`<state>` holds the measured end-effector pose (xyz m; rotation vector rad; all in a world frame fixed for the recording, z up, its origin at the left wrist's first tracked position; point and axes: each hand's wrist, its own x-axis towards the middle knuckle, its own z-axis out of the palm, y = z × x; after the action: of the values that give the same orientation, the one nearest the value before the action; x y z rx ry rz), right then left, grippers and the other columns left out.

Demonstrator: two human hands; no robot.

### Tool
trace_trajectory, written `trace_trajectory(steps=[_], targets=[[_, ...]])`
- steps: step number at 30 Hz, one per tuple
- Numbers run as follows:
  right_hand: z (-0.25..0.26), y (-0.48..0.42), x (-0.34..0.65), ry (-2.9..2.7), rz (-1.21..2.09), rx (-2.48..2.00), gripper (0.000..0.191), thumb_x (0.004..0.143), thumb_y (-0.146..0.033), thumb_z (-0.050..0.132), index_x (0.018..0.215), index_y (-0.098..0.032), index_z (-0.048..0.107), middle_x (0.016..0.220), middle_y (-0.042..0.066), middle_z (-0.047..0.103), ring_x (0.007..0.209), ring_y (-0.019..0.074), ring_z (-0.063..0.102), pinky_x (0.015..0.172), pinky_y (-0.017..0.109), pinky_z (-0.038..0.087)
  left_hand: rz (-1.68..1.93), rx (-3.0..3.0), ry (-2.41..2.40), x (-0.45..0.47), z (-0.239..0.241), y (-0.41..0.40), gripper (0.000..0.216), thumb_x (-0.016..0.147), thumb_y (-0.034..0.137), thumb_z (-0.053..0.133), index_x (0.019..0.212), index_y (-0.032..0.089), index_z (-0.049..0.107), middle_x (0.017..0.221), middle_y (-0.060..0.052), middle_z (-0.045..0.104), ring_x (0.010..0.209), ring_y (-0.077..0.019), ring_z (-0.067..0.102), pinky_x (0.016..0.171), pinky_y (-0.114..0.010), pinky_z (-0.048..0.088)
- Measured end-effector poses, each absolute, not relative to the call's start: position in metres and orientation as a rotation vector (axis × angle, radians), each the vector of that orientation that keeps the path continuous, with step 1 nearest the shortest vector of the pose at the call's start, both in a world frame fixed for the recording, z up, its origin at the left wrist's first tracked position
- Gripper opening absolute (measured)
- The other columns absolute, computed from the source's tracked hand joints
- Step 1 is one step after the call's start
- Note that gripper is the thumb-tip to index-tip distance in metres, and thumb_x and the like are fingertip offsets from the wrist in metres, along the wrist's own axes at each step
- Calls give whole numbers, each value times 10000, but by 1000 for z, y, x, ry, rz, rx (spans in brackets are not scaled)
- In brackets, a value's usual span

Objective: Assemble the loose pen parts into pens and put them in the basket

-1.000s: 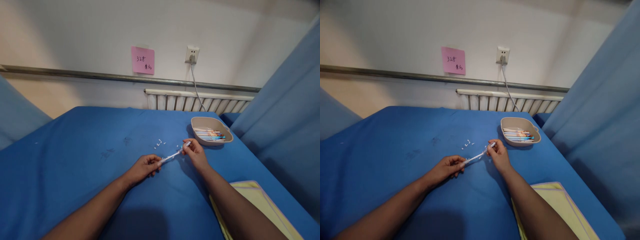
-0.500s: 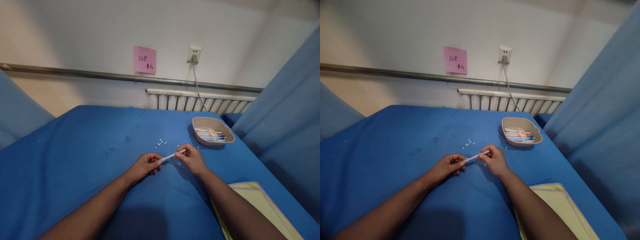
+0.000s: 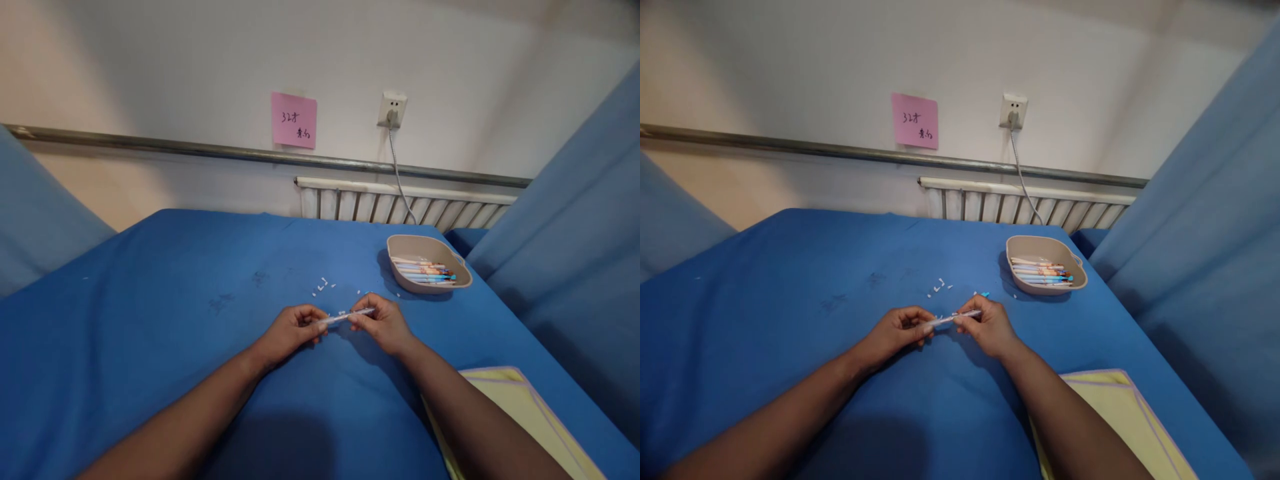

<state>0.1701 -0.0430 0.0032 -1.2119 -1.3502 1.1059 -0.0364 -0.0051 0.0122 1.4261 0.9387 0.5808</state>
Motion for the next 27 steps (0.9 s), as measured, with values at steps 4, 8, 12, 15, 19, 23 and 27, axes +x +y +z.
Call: trace_trajectory(steps=[4,8,12,15,19,23,27], targets=[[0,-42,167,-1336,1126,-1293,167,698,-324,656,724,-187,564,496,-33,584,454,140,581,456,238,442,675,1597,971,-35,13,-6,215,683,306,671,837,156,666,779,-7,661,711,-132,579,683,-242,448],[-2,-41,169,-1399,1071,-1301,193,725,-357,638,765,-182,566,561,-29,586,459,127,556,461,240,442,650,1544,981,-35,13,-6,239,685,332,673,836,149,657,725,-5,648,625,-116,561,609,-231,447],[1,-44,174,-1664,729,-1214,239,778,-303,608,988,-201,558,843,27,622,669,139,581,611,258,469,599,1422,943,-35,11,-5,285,711,382,655,841,130,630,675,-14,627,518,-88,513,515,-216,427],[5,-45,178,-1827,544,-1156,104,841,-263,534,914,-198,568,886,51,604,783,157,571,704,274,450,617,1415,931,-36,10,-4,294,720,382,649,864,127,628,682,-17,621,518,-87,509,508,-215,423],[1,-44,179,-1894,527,-1275,159,861,-331,522,800,-201,590,695,17,597,656,151,553,618,264,411,736,1554,1003,-37,13,-5,264,679,331,681,863,144,652,748,-19,639,659,-126,562,621,-235,450],[-2,-45,175,-1803,682,-1356,175,851,-379,527,858,-212,578,659,-9,590,583,138,541,570,250,404,726,1623,1028,-36,14,-6,250,694,327,666,870,150,655,770,-17,643,690,-133,565,637,-232,445],[3,-48,172,-1828,566,-1271,146,813,-290,569,929,-205,544,831,33,601,712,156,553,647,268,419,683,1503,973,-36,11,-4,279,724,372,640,857,127,631,681,-14,613,556,-103,523,533,-216,423]])
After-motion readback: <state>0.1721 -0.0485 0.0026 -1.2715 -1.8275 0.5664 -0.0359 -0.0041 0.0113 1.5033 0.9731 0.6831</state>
